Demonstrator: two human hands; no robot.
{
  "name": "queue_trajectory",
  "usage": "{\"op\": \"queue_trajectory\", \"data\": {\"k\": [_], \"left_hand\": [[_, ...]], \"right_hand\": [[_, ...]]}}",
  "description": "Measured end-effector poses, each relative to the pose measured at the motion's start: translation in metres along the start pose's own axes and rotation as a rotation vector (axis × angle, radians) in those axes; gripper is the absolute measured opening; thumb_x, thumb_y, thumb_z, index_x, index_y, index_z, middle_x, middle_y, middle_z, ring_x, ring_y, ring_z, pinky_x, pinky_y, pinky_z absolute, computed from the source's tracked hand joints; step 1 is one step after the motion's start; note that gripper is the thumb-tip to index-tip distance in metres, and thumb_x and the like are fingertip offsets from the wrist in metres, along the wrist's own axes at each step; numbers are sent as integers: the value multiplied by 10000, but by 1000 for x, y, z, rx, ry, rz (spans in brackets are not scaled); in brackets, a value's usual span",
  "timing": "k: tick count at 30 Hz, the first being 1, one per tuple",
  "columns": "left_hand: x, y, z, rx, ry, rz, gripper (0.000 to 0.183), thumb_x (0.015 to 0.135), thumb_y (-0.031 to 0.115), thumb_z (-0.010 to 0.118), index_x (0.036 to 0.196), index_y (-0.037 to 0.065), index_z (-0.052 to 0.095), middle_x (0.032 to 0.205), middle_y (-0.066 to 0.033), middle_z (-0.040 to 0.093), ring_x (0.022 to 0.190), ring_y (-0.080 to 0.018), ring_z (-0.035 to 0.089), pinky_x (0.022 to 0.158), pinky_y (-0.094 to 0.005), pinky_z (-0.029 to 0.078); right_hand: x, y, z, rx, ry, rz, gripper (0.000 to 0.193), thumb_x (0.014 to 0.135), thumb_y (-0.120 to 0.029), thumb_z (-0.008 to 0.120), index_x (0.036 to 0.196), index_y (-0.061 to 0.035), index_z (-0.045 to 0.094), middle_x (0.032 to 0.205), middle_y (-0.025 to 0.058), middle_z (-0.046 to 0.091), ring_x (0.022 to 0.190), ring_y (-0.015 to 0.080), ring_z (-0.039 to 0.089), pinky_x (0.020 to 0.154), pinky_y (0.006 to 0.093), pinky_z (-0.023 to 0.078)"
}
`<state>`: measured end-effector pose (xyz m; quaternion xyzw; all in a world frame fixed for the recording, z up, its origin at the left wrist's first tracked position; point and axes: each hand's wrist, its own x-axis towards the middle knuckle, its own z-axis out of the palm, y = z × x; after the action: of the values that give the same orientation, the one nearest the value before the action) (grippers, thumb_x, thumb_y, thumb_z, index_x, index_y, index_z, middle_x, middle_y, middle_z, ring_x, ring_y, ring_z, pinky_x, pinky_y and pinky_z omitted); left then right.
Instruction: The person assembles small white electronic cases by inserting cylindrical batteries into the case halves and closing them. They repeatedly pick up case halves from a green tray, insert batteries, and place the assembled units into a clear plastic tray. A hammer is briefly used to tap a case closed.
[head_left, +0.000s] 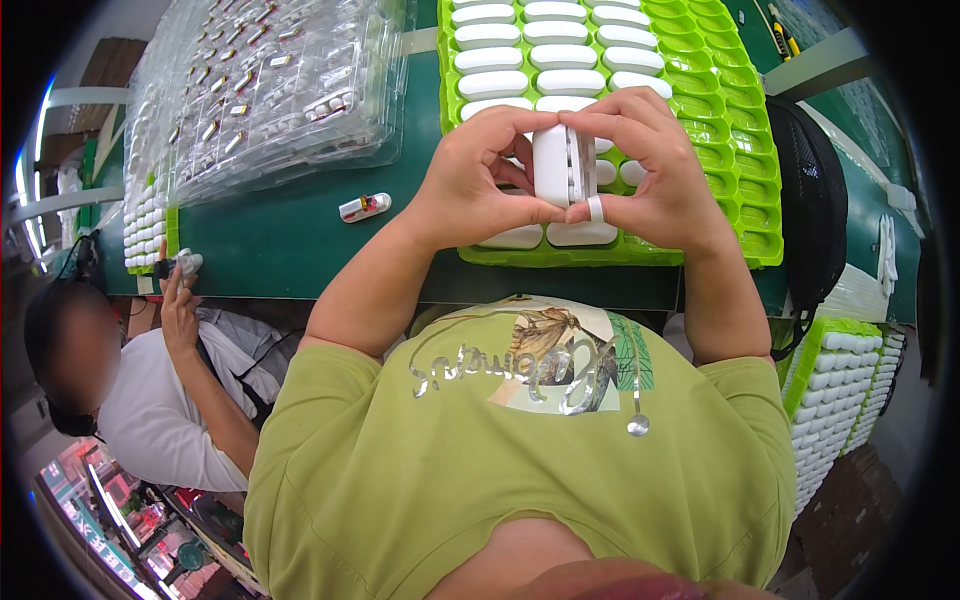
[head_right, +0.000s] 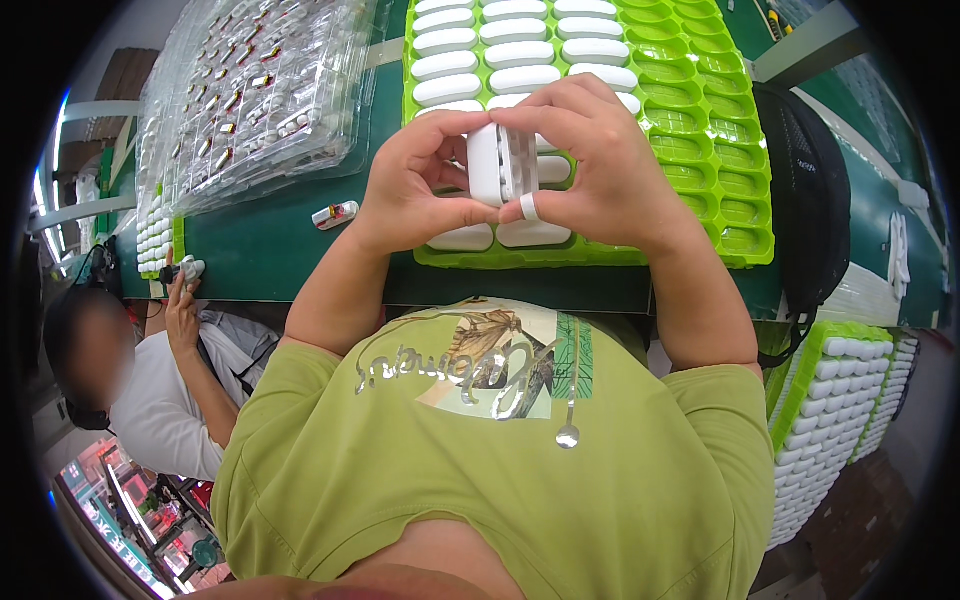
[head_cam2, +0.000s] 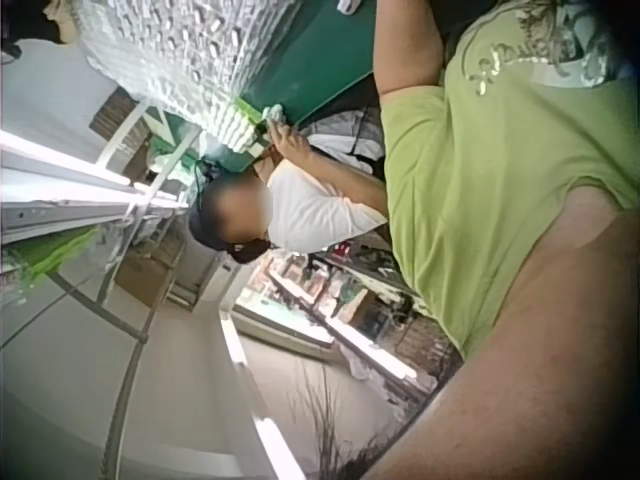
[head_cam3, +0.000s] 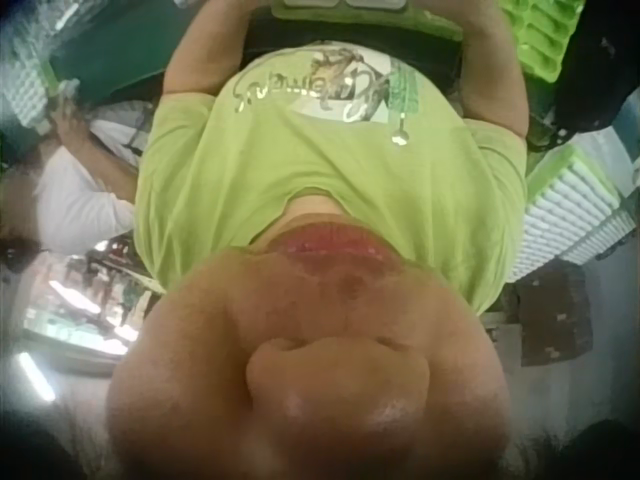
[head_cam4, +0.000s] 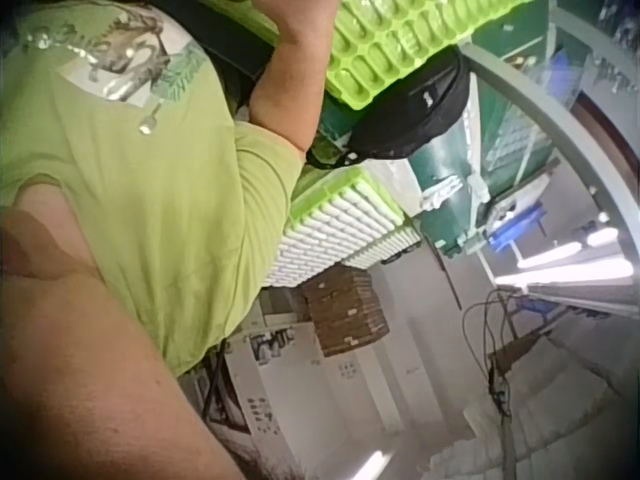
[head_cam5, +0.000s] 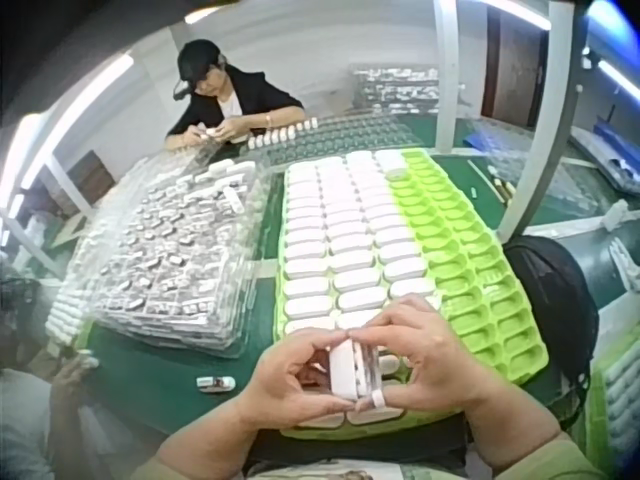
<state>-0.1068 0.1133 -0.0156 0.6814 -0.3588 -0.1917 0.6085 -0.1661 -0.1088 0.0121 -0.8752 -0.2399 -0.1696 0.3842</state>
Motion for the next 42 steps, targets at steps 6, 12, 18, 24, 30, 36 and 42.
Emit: {"op": "queue_trajectory", "data": {"k": [6,12,18,24,30,36,42], "left_hand": [[3,-2,0,-131,12,6,769,656,-12,877,1331,-5,508,1228,-98,565,1075,-188,627,874,-326,601],[3,-1,3,-43,58,76,724,662,-5,865,1312,1,545,1200,-100,528,991,-169,637,816,-306,622],[1,-5,2,54,85,195,714,635,6,872,1282,-9,570,1159,-118,559,963,-181,659,812,-312,626],[1,-5,2,-13,93,233,690,631,22,882,1254,-19,588,1108,-128,589,960,-204,681,801,-324,630],[0,-3,4,24,94,233,691,630,41,898,1243,-32,589,1069,-124,593,932,-208,692,783,-324,635],[-3,-7,2,-36,65,242,773,581,112,946,1250,-30,586,1039,-98,579,899,-185,684,759,-314,636],[4,1,5,-126,67,118,801,580,152,950,1265,-11,569,1092,-55,535,973,-145,634,817,-307,618]], "right_hand": [[-1,4,5,110,46,18,617,597,-178,868,1172,-65,676,1069,85,650,987,272,559,877,381,454],[-2,5,3,116,37,15,603,621,-186,866,1176,-51,673,1090,91,652,1006,265,567,892,375,452],[-1,4,1,113,16,-29,621,627,-160,849,1213,-64,669,1097,87,646,1020,266,565,898,375,453],[-2,8,-1,131,-44,-30,630,631,-110,812,1242,-75,663,1107,83,638,1049,272,561,913,377,457],[-4,8,3,149,-39,-17,595,640,-60,788,1225,-78,678,1108,74,636,1065,265,564,928,373,461],[-8,4,7,274,-24,47,566,662,-95,816,1213,-82,687,1105,64,638,1060,252,569,938,365,461],[-3,9,8,272,-1,-6,485,719,-126,809,1189,-73,697,1102,80,681,1044,242,582,918,352,473]]}}
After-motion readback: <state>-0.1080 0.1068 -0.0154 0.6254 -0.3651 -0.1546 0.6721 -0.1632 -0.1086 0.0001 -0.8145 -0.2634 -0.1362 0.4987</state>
